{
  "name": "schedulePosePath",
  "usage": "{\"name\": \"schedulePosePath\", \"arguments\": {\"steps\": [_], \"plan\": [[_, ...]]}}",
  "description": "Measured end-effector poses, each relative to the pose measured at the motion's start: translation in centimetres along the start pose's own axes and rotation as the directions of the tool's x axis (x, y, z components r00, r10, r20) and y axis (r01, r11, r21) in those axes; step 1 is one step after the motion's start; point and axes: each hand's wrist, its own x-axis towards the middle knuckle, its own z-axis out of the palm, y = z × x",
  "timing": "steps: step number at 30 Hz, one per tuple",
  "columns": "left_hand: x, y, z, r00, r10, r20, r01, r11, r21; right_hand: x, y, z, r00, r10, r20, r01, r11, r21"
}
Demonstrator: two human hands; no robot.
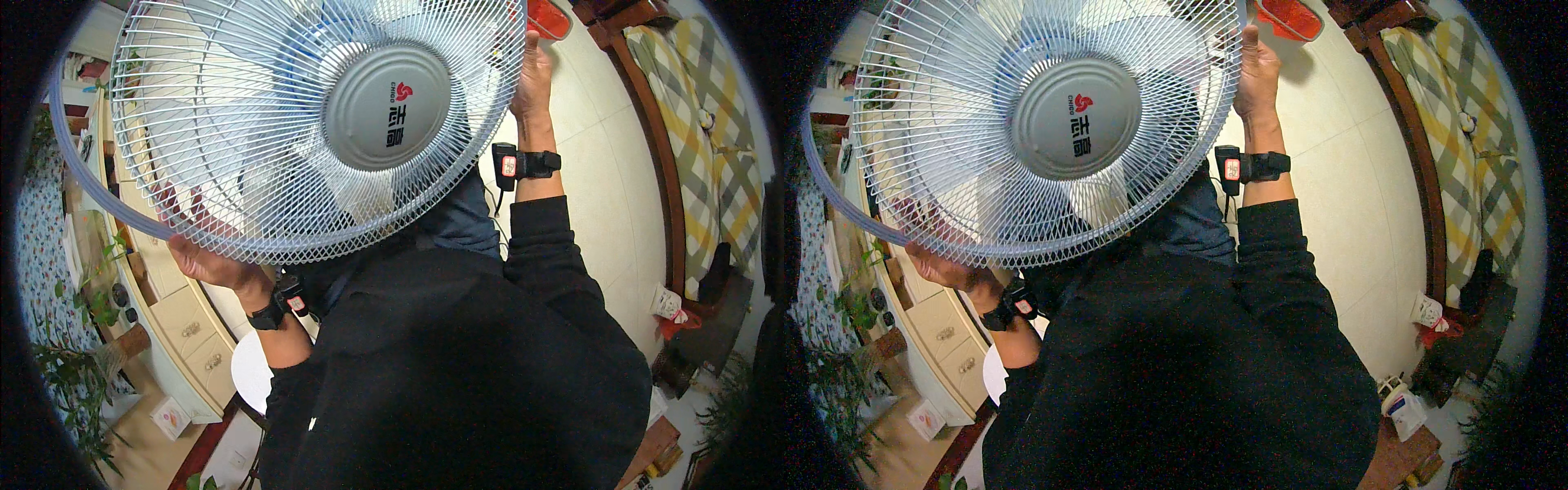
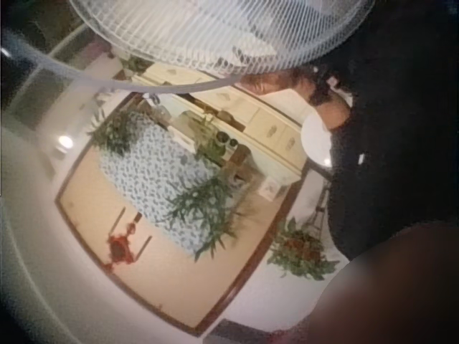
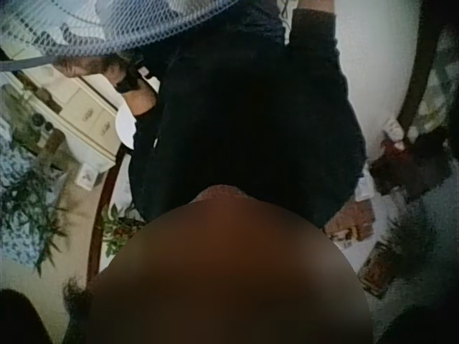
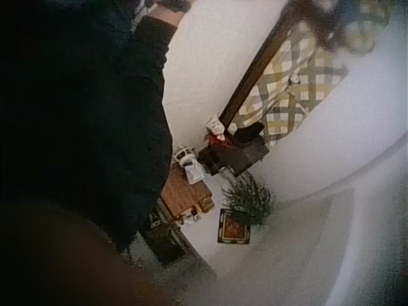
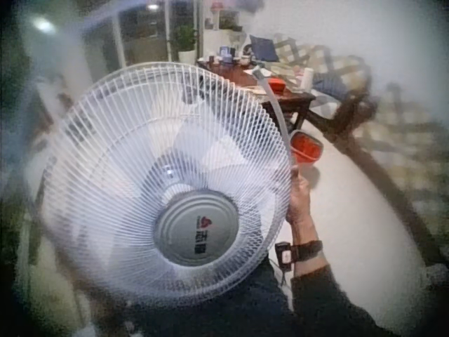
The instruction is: The person wipes the base of a standing fan with a cloth, then attaches the fan head and secures the front grille. They handle the fan head, grille, and base, and use a cloth to clean the base before assembly.
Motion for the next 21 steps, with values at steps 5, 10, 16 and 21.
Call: {"name": "schedulePosePath", "arguments": {"steps": [5, 10, 16, 21], "plan": [[0.3, -0.1, 0.0, 0.997, -0.065, -0.037, 0.06, 0.991, -0.116, -1.1, 1.3, 0.1, 0.998, -0.024, -0.063, 0.03, 0.995, 0.1], [0.1, 0.4, 0.2, 1.0, 0.011, -0.002, -0.01, 0.972, 0.233, -1.9, 1.6, -0.8, 0.999, 0.027, 0.029, -0.029, 0.997, 0.066], [-0.5, 1.0, 1.4, 1.0, 0.026, 0.011, -0.029, 0.946, 0.323, -3.1, 0.5, -0.5, 0.958, 0.254, 0.132, -0.281, 0.921, 0.269], [-0.6, 1.2, 1.9, 0.998, 0.038, 0.051, -0.048, 0.978, 0.205, -3.0, 0.7, -0.1, 0.959, 0.246, 0.142, -0.281, 0.889, 0.36]]}}
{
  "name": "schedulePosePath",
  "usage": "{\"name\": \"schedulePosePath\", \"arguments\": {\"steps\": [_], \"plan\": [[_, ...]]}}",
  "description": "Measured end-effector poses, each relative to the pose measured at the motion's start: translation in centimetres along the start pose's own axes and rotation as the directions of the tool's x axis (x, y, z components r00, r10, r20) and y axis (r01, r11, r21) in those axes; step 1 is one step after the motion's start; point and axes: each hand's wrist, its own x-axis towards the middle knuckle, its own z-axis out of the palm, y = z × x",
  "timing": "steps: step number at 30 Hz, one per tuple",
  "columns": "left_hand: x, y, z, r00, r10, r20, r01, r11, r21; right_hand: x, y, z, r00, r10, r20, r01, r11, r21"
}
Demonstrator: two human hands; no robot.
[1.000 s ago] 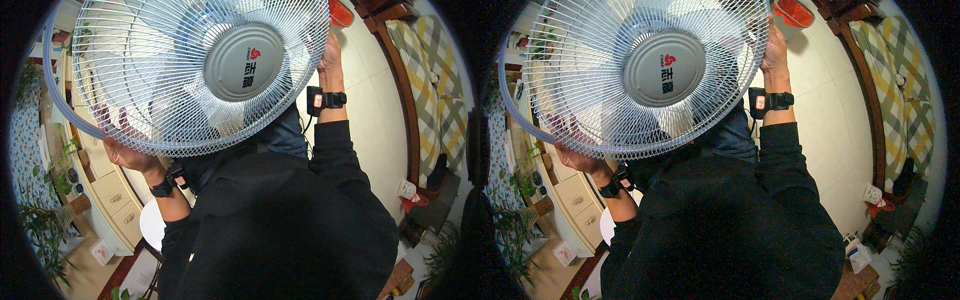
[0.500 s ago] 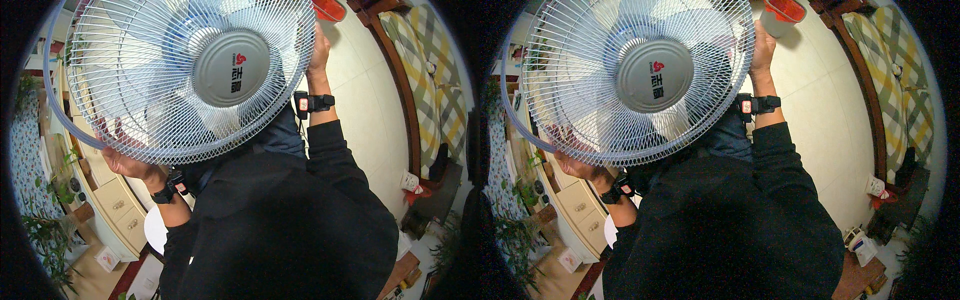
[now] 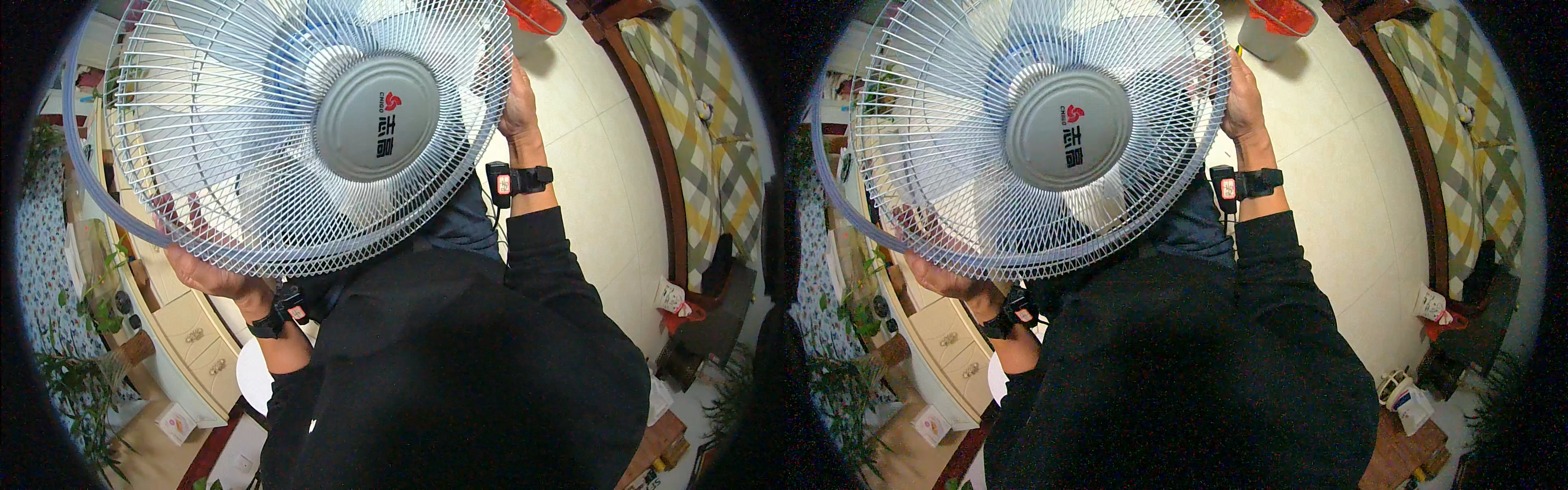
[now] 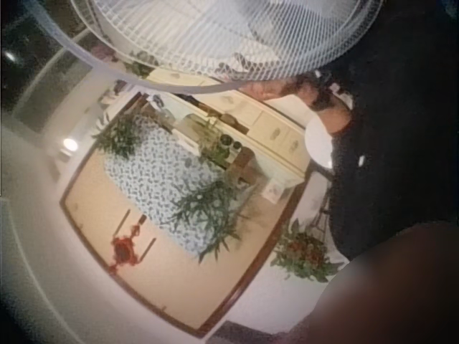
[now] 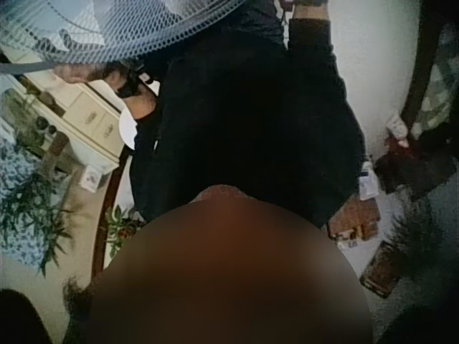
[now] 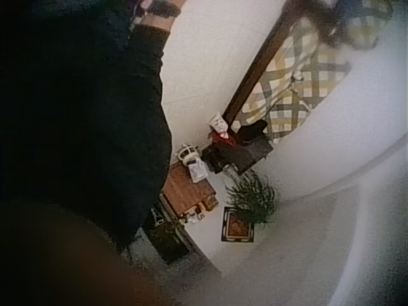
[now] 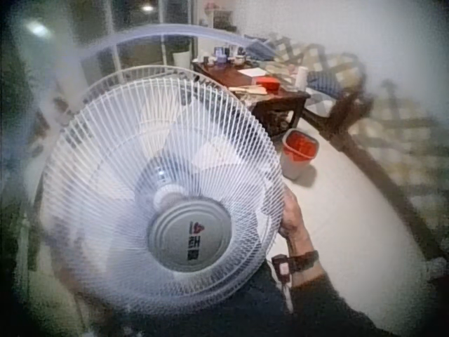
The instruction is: The person wipes the base of a standing fan with a cloth, then attaches the fan head and secures the front grille. They handle the fan head, grille, and base, and use a cloth to clean the base before assembly.
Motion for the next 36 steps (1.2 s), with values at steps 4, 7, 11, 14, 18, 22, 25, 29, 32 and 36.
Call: {"name": "schedulePosePath", "arguments": {"steps": [4, 7, 11, 14, 18, 22, 25, 29, 32, 36], "plan": [[0.0, 0.6, -0.3, 0.995, 0.076, 0.066, -0.088, 0.975, 0.205, 0.1, 0.1, 0.0, 0.999, -0.018, 0.048, 0.017, 1.0, 0.007], [-0.1, 0.9, -0.4, 0.992, -0.123, 0.032, 0.126, 0.983, -0.13, -0.2, 0.1, 0.3, 0.999, -0.022, 0.038, 0.023, 0.999, -0.027], [0.1, 0.6, -1.1, 0.985, -0.166, 0.038, 0.171, 0.965, -0.197, -0.4, -0.1, 1.0, 1.0, -0.002, 0.01, 0.002, 1.0, 0.006], [0.3, 0.2, -1.9, 0.982, -0.167, 0.091, 0.184, 0.953, -0.242, -0.6, -0.1, 1.4, 0.998, -0.017, -0.057, 0.016, 1.0, -0.015], [0.4, 0.0, -2.3, 0.98, -0.178, 0.085, 0.192, 0.958, -0.214, -0.8, 0.3, 1.4, 0.992, -0.063, -0.113, 0.055, 0.996, -0.07], [0.4, 0.0, -2.1, 0.98, -0.191, 0.064, 0.2, 0.96, -0.194, -0.5, 0.4, 0.7, 0.993, -0.052, -0.109, 0.046, 0.997, -0.057], [0.3, -0.1, -2.2, 0.972, -0.224, 0.073, 0.235, 0.935, -0.264, -0.3, 0.3, 0.4, 0.992, -0.039, -0.119, 0.03, 0.997, -0.077], [0.5, -0.9, -2.9, 0.972, -0.226, 0.071, 0.236, 0.938, -0.255, -0.5, 0.3, 0.4, 0.992, -0.011, -0.123, 0.005, 0.999, -0.046], [0.6, -1.6, -3.2, 0.982, -0.166, 0.084, 0.184, 0.937, -0.297, -0.8, 0.3, 0.5, 0.989, 0.002, -0.145, -0.005, 1.0, -0.02], [0.1, -1.2, -2.5, 0.969, -0.234, 0.077, 0.245, 0.883, -0.401, -0.9, 0.1, 0.4, 0.99, 0.029, -0.138, -0.035, 0.998, -0.042]]}}
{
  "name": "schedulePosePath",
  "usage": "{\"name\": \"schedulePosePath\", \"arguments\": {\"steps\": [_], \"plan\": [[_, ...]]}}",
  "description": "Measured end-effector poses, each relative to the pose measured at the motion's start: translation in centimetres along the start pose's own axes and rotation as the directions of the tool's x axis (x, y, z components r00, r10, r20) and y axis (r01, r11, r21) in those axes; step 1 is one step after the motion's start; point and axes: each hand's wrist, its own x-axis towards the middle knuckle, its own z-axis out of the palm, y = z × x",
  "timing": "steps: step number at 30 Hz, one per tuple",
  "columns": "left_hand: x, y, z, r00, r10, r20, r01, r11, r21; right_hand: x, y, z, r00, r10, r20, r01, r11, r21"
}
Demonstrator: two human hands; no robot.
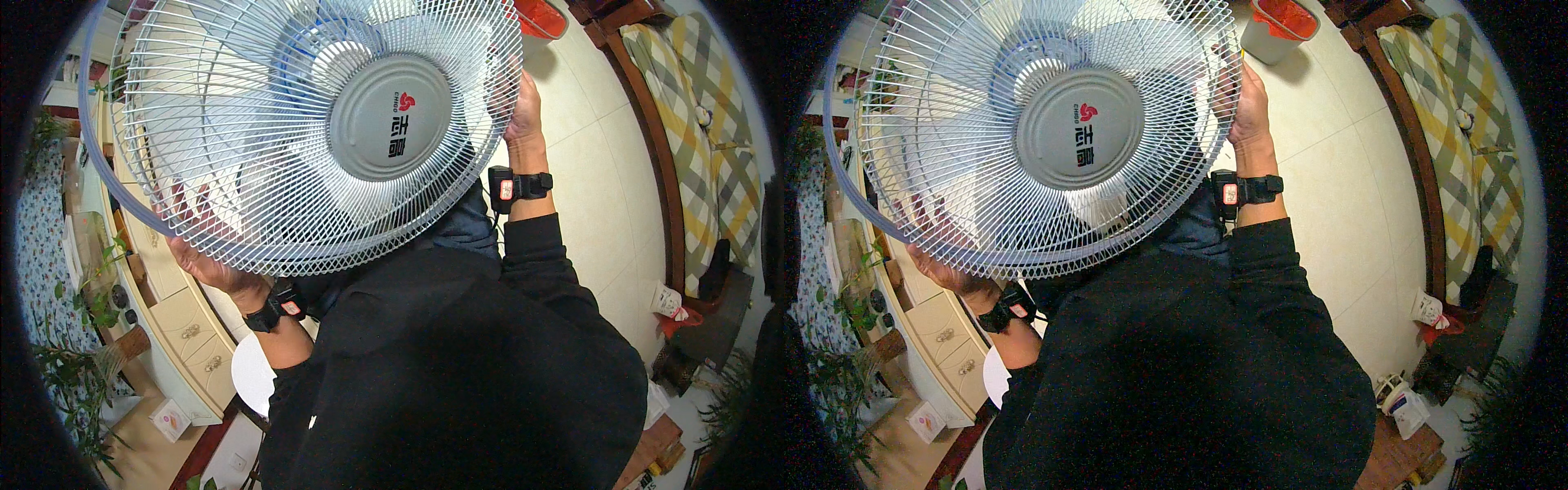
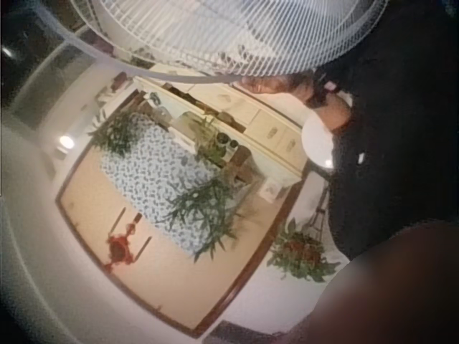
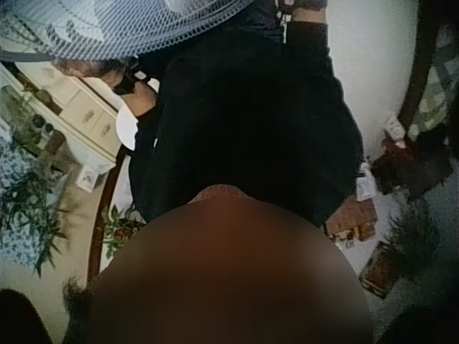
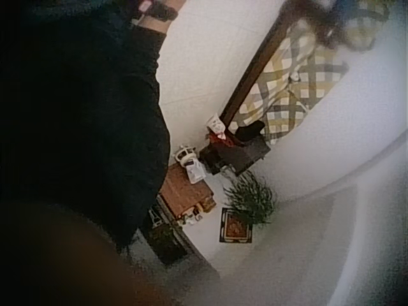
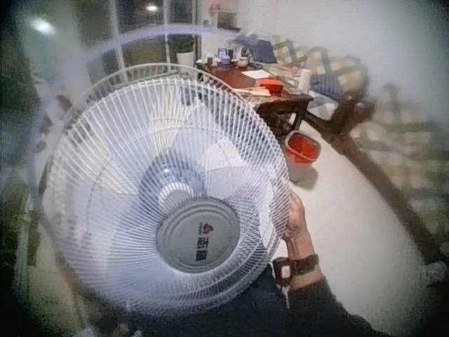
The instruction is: The person wipes the base of a standing fan with a cloth, then attaches the fan head and secures the front grille. They handle the fan head, grille, and base, and use a cloth to clean the base before assembly.
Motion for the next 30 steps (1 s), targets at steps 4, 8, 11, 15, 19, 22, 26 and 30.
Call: {"name": "schedulePosePath", "arguments": {"steps": [4, 8, 11, 15, 19, 22, 26, 30], "plan": [[-0.6, 0.3, 1.7, 0.996, 0.007, -0.091, 0.004, 0.993, 0.12, 0.3, 0.1, -0.2, 0.997, 0.074, 0.018, -0.076, 0.992, 0.104], [-0.6, 0.5, 2.8, 0.99, -0.058, -0.132, 0.078, 0.985, 0.151, 0.4, 0.4, -0.6, 0.991, 0.136, -0.016, -0.133, 0.984, 0.12], [-0.6, 0.5, 3.0, 0.991, -0.063, -0.117, 0.078, 0.989, 0.127, 0.8, 1.1, -0.9, 0.993, 0.109, -0.038, -0.104, 0.988, 0.116], [-0.7, 0.1, 2.4, 0.994, -0.025, -0.111, 0.042, 0.988, 0.146, 1.3, 1.3, -1.4, 0.995, 0.082, -0.058, -0.08, 0.996, 0.033], [-0.2, -0.2, 1.4, 0.993, 0.113, -0.041, -0.109, 0.99, 0.088, 1.3, 0.8, -1.0, 0.999, 0.032, -0.031, -0.034, 0.997, -0.068], [0.1, 0.3, 0.9, 0.979, 0.178, 0.099, -0.2, 0.932, 0.301, 0.9, 0.1, 0.1, 0.991, 0.057, -0.124, -0.07, 0.992, -0.102], [0.2, 0.7, 1.4, 0.98, 0.192, -0.053, -0.142, 0.86, 0.491, 0.1, -0.9, 1.3, 0.992, -0.019, -0.127, -0.006, 0.98, -0.2], [0.0, 1.0, 2.1, 0.978, 0.207, 0.007, -0.195, 0.911, 0.364, -0.3, -1.6, 1.8, 0.994, -0.047, -0.098, 0.019, 0.963, -0.268]]}}
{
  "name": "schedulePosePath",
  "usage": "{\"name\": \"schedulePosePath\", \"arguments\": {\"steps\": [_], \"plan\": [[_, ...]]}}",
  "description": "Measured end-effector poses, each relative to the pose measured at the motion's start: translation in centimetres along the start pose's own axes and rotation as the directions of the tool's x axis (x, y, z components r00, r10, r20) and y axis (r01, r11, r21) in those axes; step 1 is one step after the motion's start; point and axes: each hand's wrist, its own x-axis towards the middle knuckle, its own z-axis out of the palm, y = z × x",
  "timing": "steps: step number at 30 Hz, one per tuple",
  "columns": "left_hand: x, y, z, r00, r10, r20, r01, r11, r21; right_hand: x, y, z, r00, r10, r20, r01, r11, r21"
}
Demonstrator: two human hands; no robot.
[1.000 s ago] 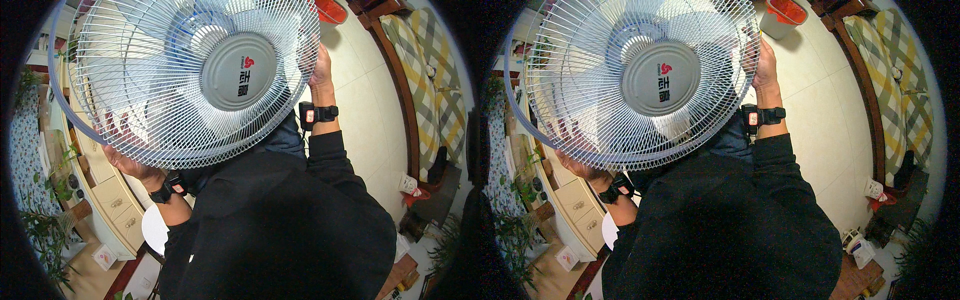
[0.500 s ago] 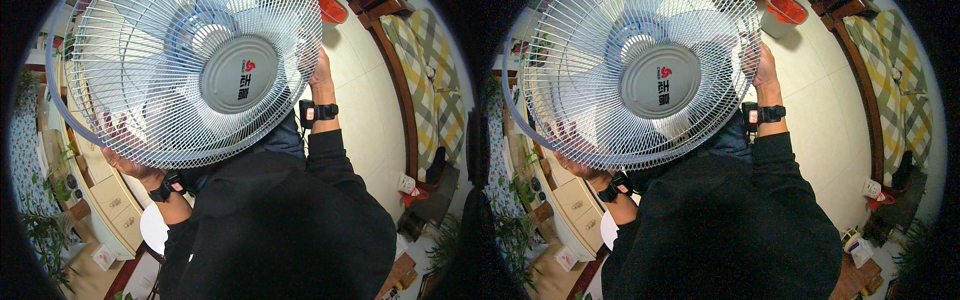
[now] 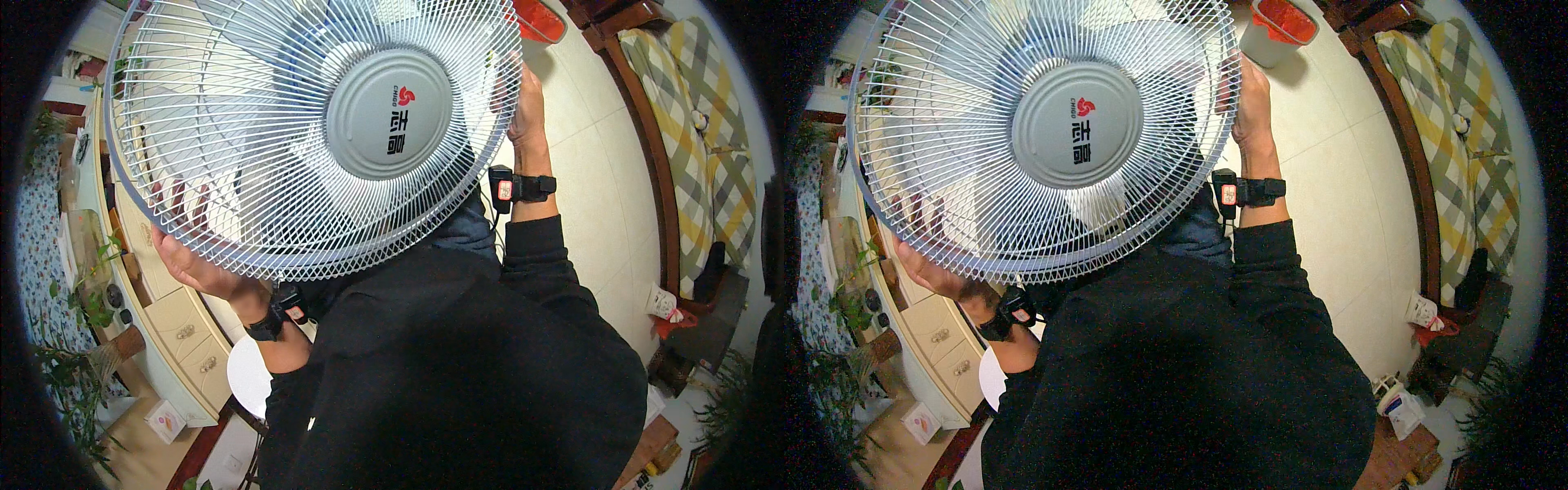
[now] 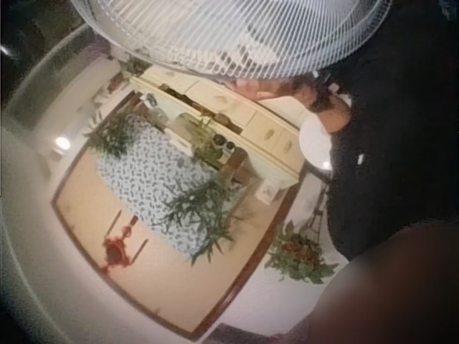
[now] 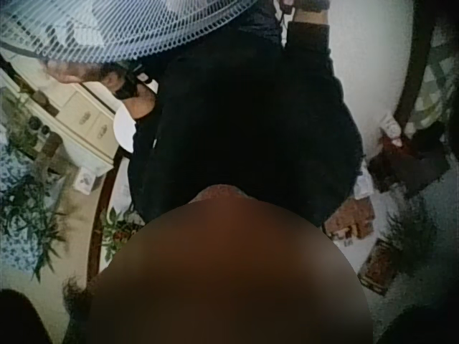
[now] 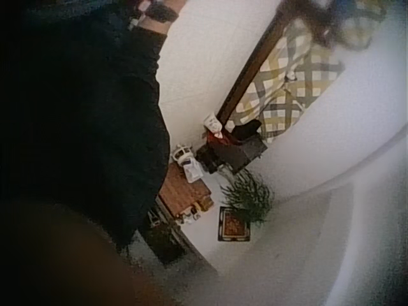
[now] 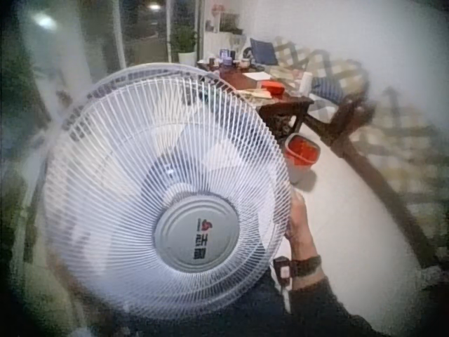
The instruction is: The person wipes the base of a standing fan with a cloth, then attaches the fan head and secures the front grille. They handle the fan head, grille, and base, and use a cloth to clean the base before assembly.
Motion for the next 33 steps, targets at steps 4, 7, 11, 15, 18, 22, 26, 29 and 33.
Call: {"name": "schedulePosePath", "arguments": {"steps": [4, 7, 11, 15, 18, 22, 26, 29, 33], "plan": [[0.4, 0.3, -0.1, 0.993, 0.056, 0.102, -0.06, 0.997, 0.041, -0.1, 0.0, -0.1, 0.999, -0.05, 0.012, 0.051, 0.998, -0.021], [0.2, 0.3, 0.0, 0.999, 0.049, 0.019, -0.049, 0.999, 0.022, 0.1, 0.4, -0.3, 0.997, -0.079, -0.005, 0.079, 0.997, -0.016], [0.0, 0.3, 0.2, 0.999, 0.042, 0.003, -0.042, 0.995, 0.095, 0.4, 1.0, -0.4, 0.993, -0.12, 0.02, 0.119, 0.993, 0.021], [0.2, 0.3, 0.3, 0.998, 0.057, -0.004, -0.056, 0.993, 0.103, 0.5, 1.1, -0.1, 0.99, -0.144, 0.001, 0.144, 0.99, 0.013], [0.3, 0.4, 0.1, 0.999, 0.042, 0.022, -0.044, 0.993, 0.108, 0.4, 1.1, 0.1, 0.982, -0.179, 0.054, 0.177, 0.983, 0.052], [0.2, 0.9, 0.0, 0.999, -0.036, 0.003, 0.035, 0.999, 0.014, 0.9, 1.4, -0.3, 0.984, -0.154, 0.092, 0.152, 0.988, 0.028], [0.5, 1.0, 0.7, 0.998, -0.05, -0.029, 0.051, 0.998, 0.024, 2.3, 2.5, -1.1, 0.968, -0.237, 0.081, 0.235, 0.972, 0.026], [0.3, 1.3, 1.2, 0.995, -0.063, -0.078, 0.069, 0.994, 0.086, 3.2, 3.6, -1.3, 0.878, -0.46, 0.132, 0.477, 0.863, -0.167], [0.2, 1.9, 1.7, 0.993, -0.109, -0.033, 0.11, 0.993, 0.043, 3.5, 4.1, -1.4, 0.982, -0.169, 0.085, 0.154, 0.975, 0.163]]}}
